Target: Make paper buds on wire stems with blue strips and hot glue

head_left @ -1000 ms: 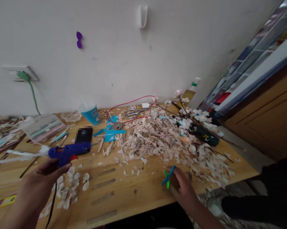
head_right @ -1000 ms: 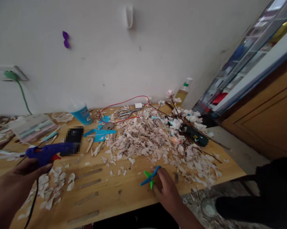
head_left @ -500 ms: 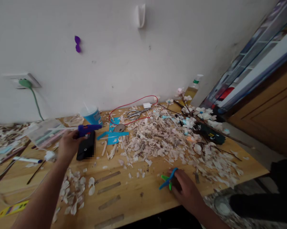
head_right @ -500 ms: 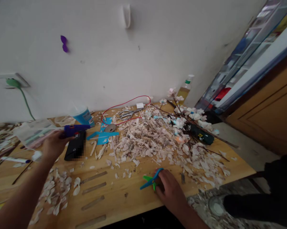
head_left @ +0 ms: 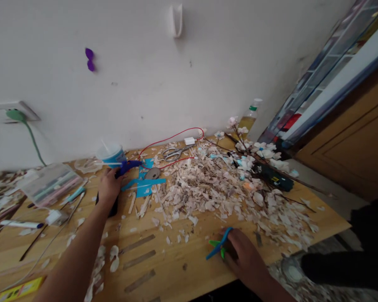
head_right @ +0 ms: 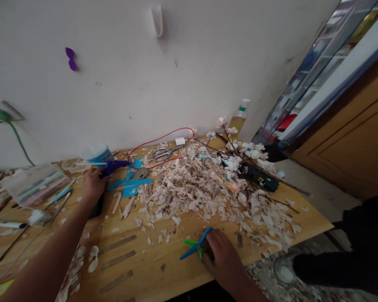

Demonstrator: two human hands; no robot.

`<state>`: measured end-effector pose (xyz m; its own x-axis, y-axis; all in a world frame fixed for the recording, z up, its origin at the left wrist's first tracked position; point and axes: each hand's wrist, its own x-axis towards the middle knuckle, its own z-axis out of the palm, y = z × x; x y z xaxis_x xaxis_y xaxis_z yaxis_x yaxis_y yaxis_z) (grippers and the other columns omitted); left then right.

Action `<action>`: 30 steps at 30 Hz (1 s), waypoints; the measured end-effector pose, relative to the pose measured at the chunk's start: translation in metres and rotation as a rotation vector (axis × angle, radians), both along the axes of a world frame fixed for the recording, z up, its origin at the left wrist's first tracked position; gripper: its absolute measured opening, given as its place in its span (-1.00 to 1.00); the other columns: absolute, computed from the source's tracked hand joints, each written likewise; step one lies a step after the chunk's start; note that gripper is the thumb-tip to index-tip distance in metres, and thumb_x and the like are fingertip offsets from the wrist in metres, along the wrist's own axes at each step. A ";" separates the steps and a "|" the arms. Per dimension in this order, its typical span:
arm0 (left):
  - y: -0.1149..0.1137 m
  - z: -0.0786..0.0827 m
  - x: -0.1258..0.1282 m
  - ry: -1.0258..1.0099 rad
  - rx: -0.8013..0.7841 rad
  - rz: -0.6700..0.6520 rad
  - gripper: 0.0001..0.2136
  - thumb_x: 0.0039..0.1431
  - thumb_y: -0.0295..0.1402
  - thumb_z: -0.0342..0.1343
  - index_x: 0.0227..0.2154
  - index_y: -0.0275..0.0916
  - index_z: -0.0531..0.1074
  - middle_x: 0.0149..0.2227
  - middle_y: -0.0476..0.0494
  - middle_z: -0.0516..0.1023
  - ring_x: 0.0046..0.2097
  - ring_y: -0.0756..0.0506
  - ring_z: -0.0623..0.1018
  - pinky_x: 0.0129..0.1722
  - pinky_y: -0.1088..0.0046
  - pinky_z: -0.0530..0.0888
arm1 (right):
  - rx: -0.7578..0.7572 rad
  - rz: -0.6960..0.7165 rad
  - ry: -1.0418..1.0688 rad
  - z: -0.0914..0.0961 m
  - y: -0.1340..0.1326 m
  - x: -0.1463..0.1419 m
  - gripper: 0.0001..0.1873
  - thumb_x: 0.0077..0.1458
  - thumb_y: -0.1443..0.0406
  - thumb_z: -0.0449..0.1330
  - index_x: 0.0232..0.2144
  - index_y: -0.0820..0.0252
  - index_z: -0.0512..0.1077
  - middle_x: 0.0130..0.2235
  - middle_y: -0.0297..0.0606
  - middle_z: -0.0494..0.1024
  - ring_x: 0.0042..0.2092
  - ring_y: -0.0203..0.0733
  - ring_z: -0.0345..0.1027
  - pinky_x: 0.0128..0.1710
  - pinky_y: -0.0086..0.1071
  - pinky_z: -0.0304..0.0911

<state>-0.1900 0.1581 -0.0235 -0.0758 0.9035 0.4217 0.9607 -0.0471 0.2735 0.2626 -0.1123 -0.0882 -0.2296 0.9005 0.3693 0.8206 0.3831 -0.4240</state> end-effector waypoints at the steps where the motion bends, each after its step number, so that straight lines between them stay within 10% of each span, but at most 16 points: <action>1: 0.000 0.002 0.002 -0.015 0.025 -0.003 -0.65 0.16 -0.23 0.13 -0.04 -0.29 0.51 -0.10 -0.32 0.53 -0.02 -0.31 0.49 0.05 0.20 0.42 | -0.008 -0.002 0.001 -0.002 -0.001 0.000 -0.60 0.10 0.38 0.12 0.02 0.15 0.38 -0.03 -0.10 0.59 0.01 0.02 0.48 0.02 -0.09 0.43; 16: 0.059 0.021 0.087 0.065 -0.091 0.020 -0.66 0.23 -0.32 0.12 0.03 -0.34 0.45 0.00 -0.35 0.49 0.09 -0.28 0.44 0.10 0.26 0.37 | 0.009 -0.079 -0.026 -0.015 -0.004 -0.001 -0.56 -0.01 0.39 0.13 -0.03 0.19 0.45 -0.03 -0.04 0.59 0.01 0.10 0.48 0.03 -0.04 0.42; 25: 0.067 -0.007 0.092 0.093 -0.143 0.079 -0.62 0.22 -0.35 0.09 0.05 -0.44 0.37 0.02 -0.50 0.47 0.12 -0.38 0.43 0.06 0.17 0.39 | 0.044 -0.089 -0.063 -0.025 -0.007 0.000 -0.48 -0.02 0.40 0.13 0.05 0.19 0.40 -0.02 -0.06 0.59 0.01 0.09 0.47 0.01 -0.08 0.42; 30: 0.046 0.005 0.084 0.092 -0.145 0.005 -0.61 0.29 -0.26 -0.02 0.08 -0.39 0.37 0.05 -0.45 0.49 0.14 -0.33 0.44 0.14 0.18 0.34 | 0.030 -0.064 -0.045 -0.015 -0.005 0.000 -0.53 -0.02 0.41 0.12 0.00 0.15 0.41 -0.04 -0.09 0.59 -0.01 0.05 0.48 0.01 -0.13 0.43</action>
<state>-0.1062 0.2042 -0.0187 -0.0473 0.9550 0.2928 0.9821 -0.0090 0.1881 0.2623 -0.1169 -0.1030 -0.1889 0.9027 0.3865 0.8620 0.3410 -0.3751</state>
